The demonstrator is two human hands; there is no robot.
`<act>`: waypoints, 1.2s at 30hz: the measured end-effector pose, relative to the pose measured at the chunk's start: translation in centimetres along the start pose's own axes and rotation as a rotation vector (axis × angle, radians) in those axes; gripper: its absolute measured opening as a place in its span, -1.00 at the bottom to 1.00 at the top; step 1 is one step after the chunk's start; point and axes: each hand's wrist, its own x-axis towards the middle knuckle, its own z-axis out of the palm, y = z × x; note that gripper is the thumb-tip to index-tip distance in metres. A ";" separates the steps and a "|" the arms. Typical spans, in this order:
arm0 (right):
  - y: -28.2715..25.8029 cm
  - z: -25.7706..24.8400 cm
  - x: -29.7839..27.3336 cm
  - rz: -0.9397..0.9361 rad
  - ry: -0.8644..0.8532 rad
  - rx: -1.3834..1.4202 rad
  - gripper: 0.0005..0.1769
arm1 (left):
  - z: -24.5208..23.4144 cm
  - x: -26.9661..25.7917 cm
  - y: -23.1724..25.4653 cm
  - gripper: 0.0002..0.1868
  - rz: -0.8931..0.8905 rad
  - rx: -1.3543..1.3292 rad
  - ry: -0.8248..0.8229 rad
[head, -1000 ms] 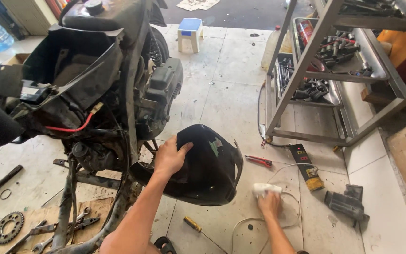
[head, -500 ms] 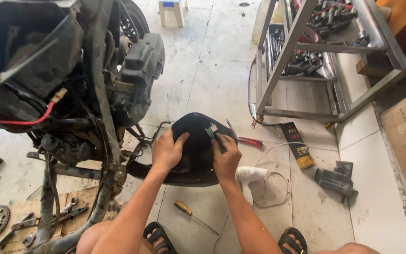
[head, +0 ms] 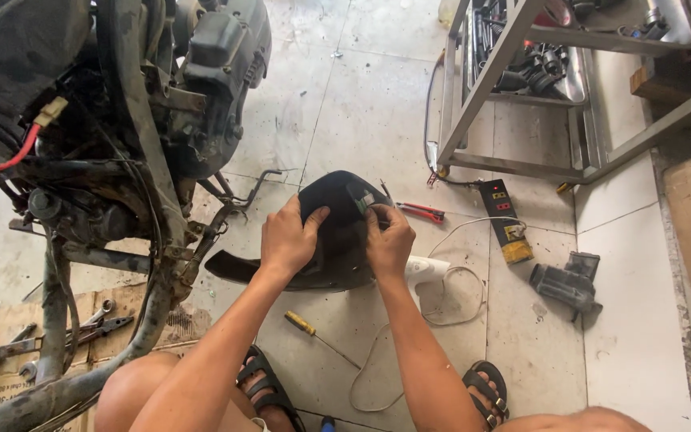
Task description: The person uses a hairdryer to heat a sticker on a black motorcycle part and then peels it off with their fingers. They continue to remove the sticker and any remaining residue from the part's surface.
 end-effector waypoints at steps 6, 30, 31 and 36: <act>0.5 0.5 0.5 -0.100 -0.057 -0.094 -0.81 | 0.9 0.7 -0.9 -0.42 0.000 0.065 0.007; 3.3 0.2 0.8 0.130 -0.076 0.436 -0.85 | 0.7 1.7 -1.5 -0.44 -0.033 0.054 0.024; 3.0 0.1 0.8 0.131 -0.077 0.434 -0.85 | 0.8 1.8 -1.7 -0.44 -0.035 0.053 0.023; 2.2 -0.4 1.2 -0.148 -0.077 0.194 -0.87 | 1.0 1.9 -1.8 -0.43 -0.016 0.064 0.022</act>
